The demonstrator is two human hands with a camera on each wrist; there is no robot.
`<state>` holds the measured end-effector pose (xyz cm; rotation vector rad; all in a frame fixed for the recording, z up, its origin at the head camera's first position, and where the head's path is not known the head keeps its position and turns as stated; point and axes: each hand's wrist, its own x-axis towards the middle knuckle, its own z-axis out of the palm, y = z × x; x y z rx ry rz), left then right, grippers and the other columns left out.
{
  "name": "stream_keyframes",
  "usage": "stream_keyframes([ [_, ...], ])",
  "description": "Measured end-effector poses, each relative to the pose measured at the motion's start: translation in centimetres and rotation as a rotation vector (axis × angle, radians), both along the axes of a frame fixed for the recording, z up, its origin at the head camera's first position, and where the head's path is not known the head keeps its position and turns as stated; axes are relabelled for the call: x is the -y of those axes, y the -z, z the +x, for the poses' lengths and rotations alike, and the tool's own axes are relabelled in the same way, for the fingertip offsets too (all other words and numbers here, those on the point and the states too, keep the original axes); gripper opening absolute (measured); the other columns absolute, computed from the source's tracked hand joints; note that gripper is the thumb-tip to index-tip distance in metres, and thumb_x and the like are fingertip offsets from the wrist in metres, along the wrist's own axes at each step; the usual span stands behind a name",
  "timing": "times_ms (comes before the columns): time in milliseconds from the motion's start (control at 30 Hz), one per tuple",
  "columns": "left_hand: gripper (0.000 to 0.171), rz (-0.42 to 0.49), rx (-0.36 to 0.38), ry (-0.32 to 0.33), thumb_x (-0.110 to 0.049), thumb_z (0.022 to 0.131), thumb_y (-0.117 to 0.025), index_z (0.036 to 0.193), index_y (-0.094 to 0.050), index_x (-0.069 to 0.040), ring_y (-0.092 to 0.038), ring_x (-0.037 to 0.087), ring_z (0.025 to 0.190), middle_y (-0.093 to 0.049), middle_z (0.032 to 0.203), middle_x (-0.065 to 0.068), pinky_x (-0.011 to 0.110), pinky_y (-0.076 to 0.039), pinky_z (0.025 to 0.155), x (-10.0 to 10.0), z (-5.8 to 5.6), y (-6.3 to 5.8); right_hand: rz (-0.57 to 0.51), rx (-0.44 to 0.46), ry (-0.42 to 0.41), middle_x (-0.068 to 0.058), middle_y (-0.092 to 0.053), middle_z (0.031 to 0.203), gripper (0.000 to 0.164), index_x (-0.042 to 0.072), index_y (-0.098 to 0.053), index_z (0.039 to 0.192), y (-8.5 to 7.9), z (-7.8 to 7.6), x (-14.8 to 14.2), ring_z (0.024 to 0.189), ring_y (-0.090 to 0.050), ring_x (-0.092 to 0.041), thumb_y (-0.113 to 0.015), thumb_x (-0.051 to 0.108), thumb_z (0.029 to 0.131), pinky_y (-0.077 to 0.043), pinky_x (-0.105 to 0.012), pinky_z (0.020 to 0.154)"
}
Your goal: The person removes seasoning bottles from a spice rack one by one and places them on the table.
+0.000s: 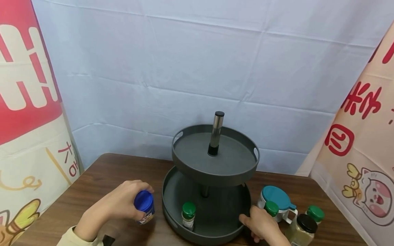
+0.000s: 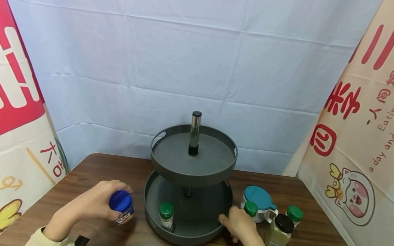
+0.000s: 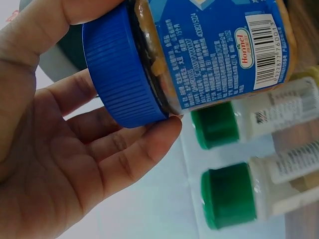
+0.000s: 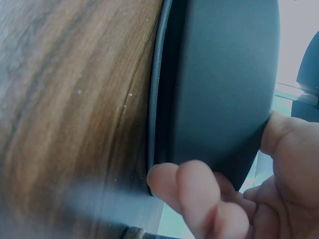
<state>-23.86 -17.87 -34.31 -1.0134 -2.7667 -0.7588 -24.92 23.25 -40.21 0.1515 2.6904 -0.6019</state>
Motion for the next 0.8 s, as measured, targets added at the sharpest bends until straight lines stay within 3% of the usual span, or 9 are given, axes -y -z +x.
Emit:
stream_keyframes([
  [267,0.05,0.023,0.11,-0.014,-0.022,0.062,-0.083,0.106,-0.062,-0.012,-0.059,0.019,0.084,-0.06,0.1,0.001,0.026,-0.051,0.057,1.9,0.8,0.8,-0.011,0.009,0.002,-0.013,-0.058,0.06,0.035,0.003,-0.054,0.074,0.0,0.0,0.1,0.049,-0.057,-0.024,-0.057,0.034,0.089,-0.047,-0.037,0.051],
  [533,0.049,0.042,0.174,-0.063,-0.019,0.059,-0.083,0.103,-0.063,-0.011,-0.058,0.013,0.08,-0.06,0.095,-0.003,0.024,-0.05,0.057,3.8,1.5,1.6,-0.016,-0.008,0.004,-0.012,-0.057,0.06,0.033,0.003,-0.055,0.073,-0.1,0.2,0.0,0.048,-0.057,-0.023,-0.057,0.032,0.088,-0.047,-0.036,0.051],
  [800,0.045,0.043,0.29,-0.084,-0.016,0.058,-0.082,0.097,-0.062,-0.01,-0.058,0.008,0.072,-0.062,0.087,-0.003,0.025,-0.05,0.055,5.9,1.2,2.0,-0.024,-0.011,0.001,-0.013,-0.057,0.059,0.033,0.003,-0.055,0.073,0.0,0.2,-0.1,0.048,-0.056,-0.023,-0.057,0.032,0.088,-0.046,-0.036,0.05],
])
